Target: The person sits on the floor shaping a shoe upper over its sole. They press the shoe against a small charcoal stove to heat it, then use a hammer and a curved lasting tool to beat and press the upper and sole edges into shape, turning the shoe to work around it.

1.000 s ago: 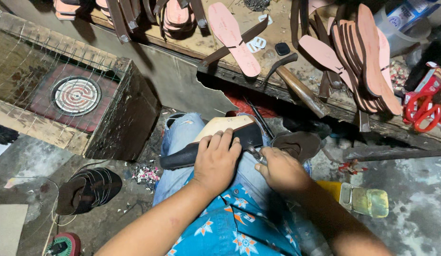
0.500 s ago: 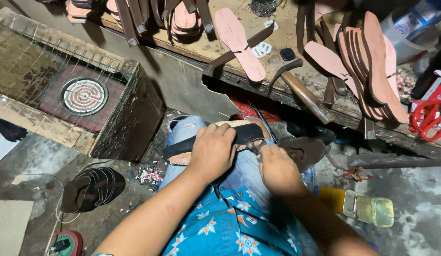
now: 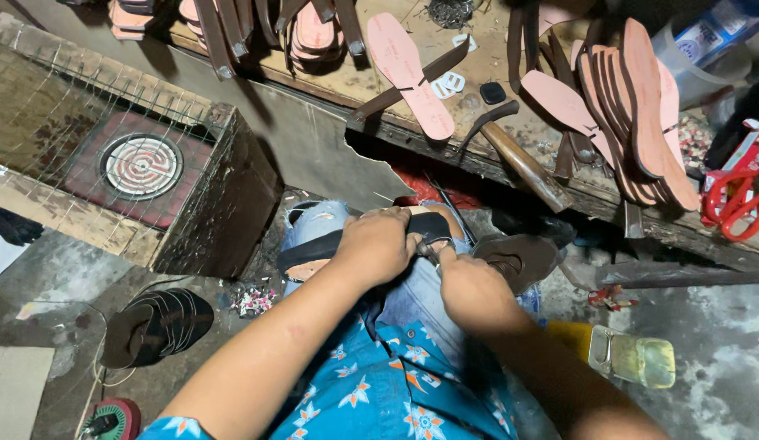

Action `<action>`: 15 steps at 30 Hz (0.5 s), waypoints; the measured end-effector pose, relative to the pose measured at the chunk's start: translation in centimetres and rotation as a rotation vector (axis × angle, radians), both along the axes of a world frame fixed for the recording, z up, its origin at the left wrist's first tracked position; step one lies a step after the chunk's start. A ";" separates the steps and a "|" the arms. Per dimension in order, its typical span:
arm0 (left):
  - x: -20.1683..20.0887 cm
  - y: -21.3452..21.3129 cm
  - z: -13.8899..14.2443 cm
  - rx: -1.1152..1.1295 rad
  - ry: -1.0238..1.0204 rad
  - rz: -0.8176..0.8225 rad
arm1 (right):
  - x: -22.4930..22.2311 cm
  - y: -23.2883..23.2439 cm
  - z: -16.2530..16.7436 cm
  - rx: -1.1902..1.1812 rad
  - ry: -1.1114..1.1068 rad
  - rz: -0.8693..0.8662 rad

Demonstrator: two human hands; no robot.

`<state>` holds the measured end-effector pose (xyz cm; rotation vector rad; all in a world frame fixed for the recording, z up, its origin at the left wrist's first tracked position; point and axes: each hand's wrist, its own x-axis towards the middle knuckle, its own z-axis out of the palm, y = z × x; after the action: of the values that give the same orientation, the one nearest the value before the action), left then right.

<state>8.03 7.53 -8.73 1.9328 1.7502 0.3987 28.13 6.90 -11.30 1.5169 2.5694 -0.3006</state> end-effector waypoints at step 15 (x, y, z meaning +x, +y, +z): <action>-0.8 2.3 0.5 -0.148 0.137 -0.085 | 0.9 -1.7 1.8 0.119 0.113 0.214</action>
<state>7.26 9.83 -8.24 1.9590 1.7222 0.1051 29.00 5.21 -9.53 1.2770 2.8550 -0.2176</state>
